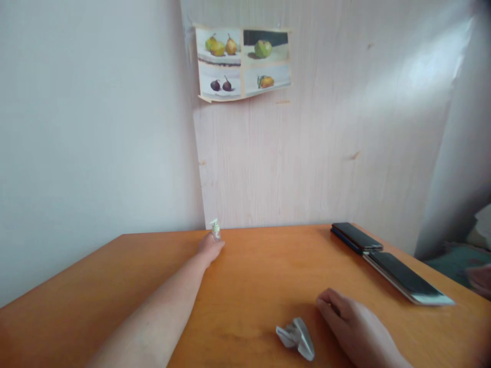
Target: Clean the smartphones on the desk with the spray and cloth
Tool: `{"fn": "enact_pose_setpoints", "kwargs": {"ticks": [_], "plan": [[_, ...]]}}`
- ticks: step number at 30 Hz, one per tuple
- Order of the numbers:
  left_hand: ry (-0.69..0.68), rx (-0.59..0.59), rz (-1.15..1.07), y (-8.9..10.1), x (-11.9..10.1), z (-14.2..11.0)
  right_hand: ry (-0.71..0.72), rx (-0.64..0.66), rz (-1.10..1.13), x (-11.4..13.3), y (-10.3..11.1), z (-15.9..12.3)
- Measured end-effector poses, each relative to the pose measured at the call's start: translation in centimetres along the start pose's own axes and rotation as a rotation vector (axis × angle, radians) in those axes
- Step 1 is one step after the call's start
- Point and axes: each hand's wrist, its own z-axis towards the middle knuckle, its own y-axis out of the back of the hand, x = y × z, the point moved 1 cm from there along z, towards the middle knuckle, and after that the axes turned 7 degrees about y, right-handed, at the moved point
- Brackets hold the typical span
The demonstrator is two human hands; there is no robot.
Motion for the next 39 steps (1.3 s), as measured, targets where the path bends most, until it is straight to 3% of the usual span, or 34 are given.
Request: {"fn": "enact_pose_setpoints", "kwargs": {"ticks": [14,22,30,32,35,39], "plan": [[0.048,-0.052,0.070,-2.3,-1.1,5.4,-0.043,0.050,0.035,-0.4,-0.2,0.0],[0.088,-0.163,0.033,-1.6,-1.2,4.7,-0.009,0.025,-0.033,1.2,0.6,-0.4],[0.104,-0.215,-0.028,0.9,-0.1,0.7,-0.023,-0.047,-0.071,2.1,1.0,-0.3],[0.074,-0.152,-0.045,1.0,-0.1,-1.0,-0.023,-0.056,-0.081,2.1,0.9,-0.2],[-0.014,0.002,-0.135,0.8,-1.6,-5.7,-0.031,-0.060,-0.095,2.2,0.9,-0.1],[-0.181,0.311,-0.304,0.6,-5.4,-15.4,-0.049,-0.060,-0.103,2.4,1.0,0.1]]}}
